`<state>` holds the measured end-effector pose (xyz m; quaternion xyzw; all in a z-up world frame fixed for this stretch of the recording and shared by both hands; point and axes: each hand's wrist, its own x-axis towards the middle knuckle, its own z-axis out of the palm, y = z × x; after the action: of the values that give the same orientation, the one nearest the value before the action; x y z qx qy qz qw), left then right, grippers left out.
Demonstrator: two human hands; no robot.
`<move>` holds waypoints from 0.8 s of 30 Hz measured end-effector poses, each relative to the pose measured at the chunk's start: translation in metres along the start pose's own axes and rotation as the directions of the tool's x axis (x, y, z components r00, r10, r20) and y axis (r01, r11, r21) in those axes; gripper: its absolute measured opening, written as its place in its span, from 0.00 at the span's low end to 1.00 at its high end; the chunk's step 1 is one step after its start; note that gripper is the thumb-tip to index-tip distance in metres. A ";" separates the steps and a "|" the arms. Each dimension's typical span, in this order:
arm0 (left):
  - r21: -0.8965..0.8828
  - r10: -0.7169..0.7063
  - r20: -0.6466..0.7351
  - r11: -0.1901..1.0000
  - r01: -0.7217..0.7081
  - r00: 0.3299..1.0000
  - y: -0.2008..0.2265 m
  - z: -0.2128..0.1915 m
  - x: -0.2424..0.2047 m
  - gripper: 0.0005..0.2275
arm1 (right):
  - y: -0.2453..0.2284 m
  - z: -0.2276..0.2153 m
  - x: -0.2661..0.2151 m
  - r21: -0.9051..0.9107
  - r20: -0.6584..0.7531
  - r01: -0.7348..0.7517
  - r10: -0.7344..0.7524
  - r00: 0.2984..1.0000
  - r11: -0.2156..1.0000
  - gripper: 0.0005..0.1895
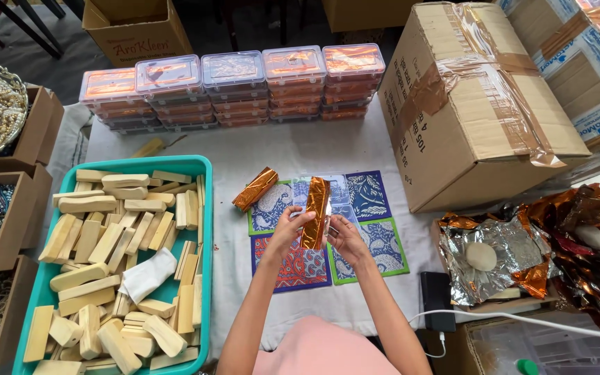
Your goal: The person wraps a rectangular bar of soap in silver foil, then places it inside a small clear plastic container. They wipe the container with a white cloth and close the lid. The person repeats this process with another bar of soap, wrapping it in orange foil before placing it in a container.
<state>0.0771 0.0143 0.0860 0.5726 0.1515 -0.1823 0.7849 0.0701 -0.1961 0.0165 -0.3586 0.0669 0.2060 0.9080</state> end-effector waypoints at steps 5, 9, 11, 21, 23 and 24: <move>-0.034 -0.023 -0.030 0.999 0.022 0.999 -0.008 -0.004 0.007 0.34 | -0.009 0.005 -0.005 -0.032 -0.099 0.052 -0.055 0.994 0.998 0.07; 0.081 0.020 -0.066 0.997 -0.014 0.998 -0.012 -0.005 0.012 0.33 | -0.025 0.030 -0.015 0.010 -0.118 0.035 -0.033 0.993 0.999 0.11; 0.084 0.019 -0.054 0.996 -0.015 0.998 -0.017 -0.001 0.010 0.32 | -0.029 0.042 -0.021 0.024 -0.110 -0.007 0.010 0.994 1.000 0.15; 0.027 -0.008 -0.012 1.000 0.009 1.000 -0.014 0.006 -0.007 0.32 | -0.009 0.014 -0.009 -0.092 -0.178 -0.081 0.063 0.982 0.992 0.35; 0.049 0.011 -0.035 0.999 -0.009 0.999 -0.028 0.001 0.007 0.32 | -0.015 0.026 -0.013 -0.196 -0.229 -0.029 -0.017 0.973 0.980 0.36; 0.072 0.029 -0.057 0.997 -0.025 0.998 -0.034 -0.002 0.014 0.32 | -0.018 0.032 -0.015 -0.301 -0.272 0.015 -0.101 0.957 0.954 0.38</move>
<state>0.0738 0.0049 0.0501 0.6071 0.1599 -0.1600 0.7617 0.0631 -0.1913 0.0559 -0.5180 0.1542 0.1331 0.8308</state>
